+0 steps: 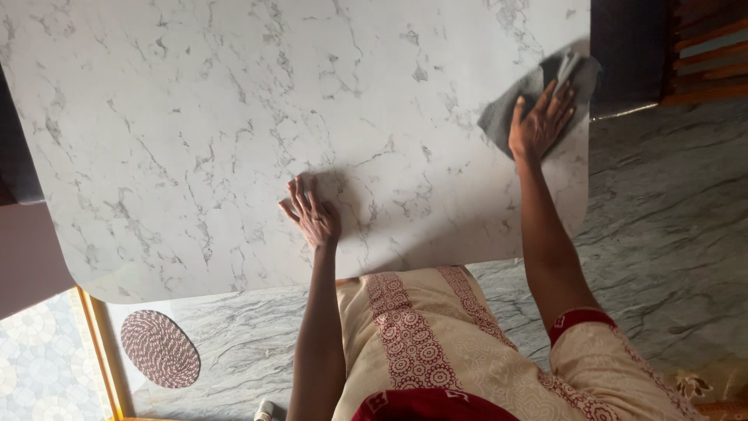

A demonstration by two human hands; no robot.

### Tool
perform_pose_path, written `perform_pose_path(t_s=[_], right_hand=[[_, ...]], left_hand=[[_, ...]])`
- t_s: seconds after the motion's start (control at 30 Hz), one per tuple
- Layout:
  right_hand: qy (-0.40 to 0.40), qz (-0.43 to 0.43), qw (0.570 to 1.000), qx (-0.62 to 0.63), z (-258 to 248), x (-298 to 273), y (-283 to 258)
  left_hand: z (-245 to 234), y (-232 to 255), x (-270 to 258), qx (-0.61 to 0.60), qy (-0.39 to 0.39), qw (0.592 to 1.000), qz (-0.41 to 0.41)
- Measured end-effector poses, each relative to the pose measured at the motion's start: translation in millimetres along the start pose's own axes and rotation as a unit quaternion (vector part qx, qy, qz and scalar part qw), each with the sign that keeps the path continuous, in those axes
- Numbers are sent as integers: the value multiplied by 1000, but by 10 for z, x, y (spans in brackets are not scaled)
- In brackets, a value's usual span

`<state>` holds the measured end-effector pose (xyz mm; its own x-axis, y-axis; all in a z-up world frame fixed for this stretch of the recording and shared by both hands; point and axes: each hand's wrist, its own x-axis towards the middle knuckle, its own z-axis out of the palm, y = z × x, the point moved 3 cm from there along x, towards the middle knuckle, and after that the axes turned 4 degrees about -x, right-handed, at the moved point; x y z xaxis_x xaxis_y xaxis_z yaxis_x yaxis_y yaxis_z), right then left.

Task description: The person wipes a white marble-patterned table surface using a dark cloth. They move the cloth in circular and back-and-forth motions across the tabletop, covering different areas systematically.

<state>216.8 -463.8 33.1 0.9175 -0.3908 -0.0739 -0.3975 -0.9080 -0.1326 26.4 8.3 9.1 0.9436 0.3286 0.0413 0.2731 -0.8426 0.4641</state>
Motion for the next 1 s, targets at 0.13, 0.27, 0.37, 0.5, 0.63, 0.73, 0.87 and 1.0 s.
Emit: perform_pose_path(t_s=[0.13,0.27,0.37,0.5,0.63,0.73,0.87,1.0], right_hand=[[12,4,1000,9,-30,-654,389],[23,-18,1000,9,41,-1226,525],[27,-39,999,13,86,-1388,483],[43,-67,997,17,99,-1271,280],[20,-88,996,26,129,-989,-71],[18,-112,994,8,164,-781,-380],[14,-140,990,10,260,-531,-788],[0,-179,984,5,400,-327,-1207]], left_hand=[[5,5,-13,-4,0,1000,3],[27,-15,-25,2,3,1000,11],[53,-26,-39,4,-4,1000,10],[84,-37,-51,11,15,1000,25],[124,-57,-28,21,9,1000,12],[109,-50,-16,22,7,1000,9],[111,-54,-24,18,-1,1000,-2],[125,-66,14,17,22,1000,7]])
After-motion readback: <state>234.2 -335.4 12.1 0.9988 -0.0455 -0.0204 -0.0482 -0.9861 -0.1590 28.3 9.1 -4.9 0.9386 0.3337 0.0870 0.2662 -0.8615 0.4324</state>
